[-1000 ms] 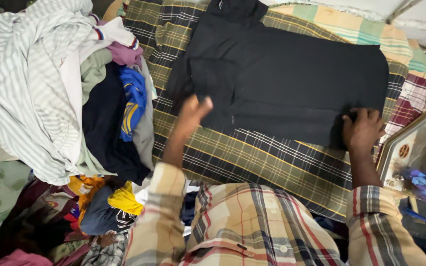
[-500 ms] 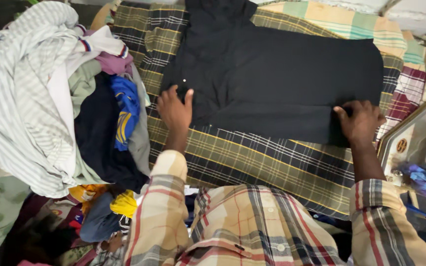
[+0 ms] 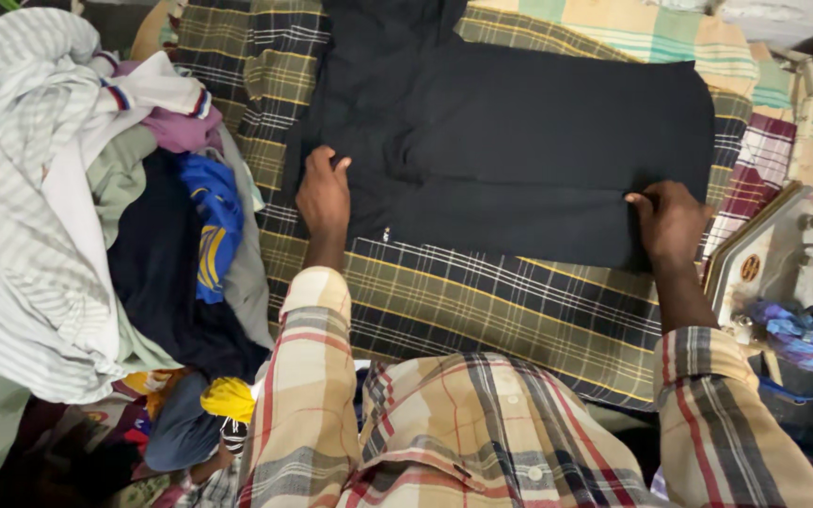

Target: The person irons a black long-sleeved shirt on a flat surface, smooths the fabric by hand, and then folds the shirt into a compact rectangle. They then pick up and unfold a white striped garment.

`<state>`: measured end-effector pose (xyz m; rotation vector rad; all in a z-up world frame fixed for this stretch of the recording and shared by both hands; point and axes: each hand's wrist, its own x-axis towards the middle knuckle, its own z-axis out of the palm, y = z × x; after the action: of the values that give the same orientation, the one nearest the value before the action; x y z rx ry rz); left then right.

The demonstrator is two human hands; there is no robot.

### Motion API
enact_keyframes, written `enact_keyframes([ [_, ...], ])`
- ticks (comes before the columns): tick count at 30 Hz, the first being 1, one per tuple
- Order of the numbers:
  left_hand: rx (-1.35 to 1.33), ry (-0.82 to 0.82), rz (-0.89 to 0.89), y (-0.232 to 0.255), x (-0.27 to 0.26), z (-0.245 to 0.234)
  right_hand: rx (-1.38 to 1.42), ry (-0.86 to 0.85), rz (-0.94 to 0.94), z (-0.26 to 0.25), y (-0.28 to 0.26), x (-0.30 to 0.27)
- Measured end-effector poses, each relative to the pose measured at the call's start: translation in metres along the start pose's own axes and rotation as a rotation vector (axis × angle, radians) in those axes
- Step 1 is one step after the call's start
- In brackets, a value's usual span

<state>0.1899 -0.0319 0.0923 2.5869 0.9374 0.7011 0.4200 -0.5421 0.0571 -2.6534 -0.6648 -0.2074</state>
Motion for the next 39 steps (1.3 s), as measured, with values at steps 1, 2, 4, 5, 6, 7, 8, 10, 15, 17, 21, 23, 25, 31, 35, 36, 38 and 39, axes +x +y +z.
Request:
enact_keyframes([
  [1, -0.001, -0.003, 0.001, 0.001, -0.002, -0.003, -0.002, -0.001, 0.003, -0.001, -0.001, 0.001],
  [2, -0.025, 0.057, 0.046, 0.002, -0.004, -0.007, -0.020, 0.024, -0.024, -0.001, -0.001, 0.003],
  [4, -0.043, 0.112, 0.090, -0.001, -0.009, -0.015, -0.034, 0.042, -0.049, 0.000, 0.000, 0.000],
  [5, -0.065, 0.044, -0.041, -0.004, -0.010, -0.019, -0.048, 0.042, -0.049, 0.000, 0.001, 0.000],
  [6, -0.087, -0.023, -0.171, -0.009, -0.011, -0.023, -0.063, 0.043, -0.048, 0.000, 0.001, -0.001],
  [7, -0.080, -0.020, -0.176, -0.016, -0.009, -0.027, -0.056, 0.039, -0.053, 0.000, 0.002, -0.001],
  [8, 0.030, -0.222, -0.241, -0.025, -0.004, -0.029, -0.048, 0.053, -0.046, 0.001, 0.002, -0.002],
  [10, 0.143, -0.417, -0.313, -0.039, 0.001, -0.031, -0.035, 0.067, -0.049, 0.000, 0.002, -0.005],
  [15, -0.131, -0.324, 0.050, -0.055, 0.001, -0.025, 0.063, 0.117, 0.024, -0.001, -0.003, -0.004],
  [17, -0.065, -0.289, 0.048, -0.051, 0.003, -0.019, 0.032, 0.140, 0.020, -0.004, -0.001, -0.003],
  [21, 0.176, -0.368, -0.018, -0.041, 0.010, -0.010, -0.059, 0.142, -0.019, -0.002, 0.005, 0.001],
  [23, 0.208, -0.361, 0.000, -0.040, 0.009, -0.008, -0.067, 0.147, -0.027, 0.000, 0.004, 0.003],
  [25, 0.246, -0.358, 0.016, -0.040, 0.006, -0.009, -0.072, 0.147, -0.034, -0.005, -0.002, 0.002],
  [31, 0.171, 0.367, 0.134, -0.046, -0.036, -0.034, -0.158, 0.231, 0.017, -0.056, -0.053, -0.014],
  [35, -0.056, 0.143, -0.478, -0.067, -0.077, -0.026, 0.269, 0.056, -0.057, -0.043, -0.111, -0.051],
  [36, -0.122, 0.054, -0.563, -0.075, -0.082, -0.022, 0.201, 0.010, -0.088, -0.032, -0.127, -0.059],
  [38, -0.252, -0.035, -0.639, -0.088, -0.080, -0.012, 0.137, -0.031, -0.130, -0.015, -0.148, -0.068],
  [39, -0.382, -0.130, -0.711, -0.095, -0.078, -0.008, 0.078, -0.098, -0.121, -0.008, -0.154, -0.070],
])
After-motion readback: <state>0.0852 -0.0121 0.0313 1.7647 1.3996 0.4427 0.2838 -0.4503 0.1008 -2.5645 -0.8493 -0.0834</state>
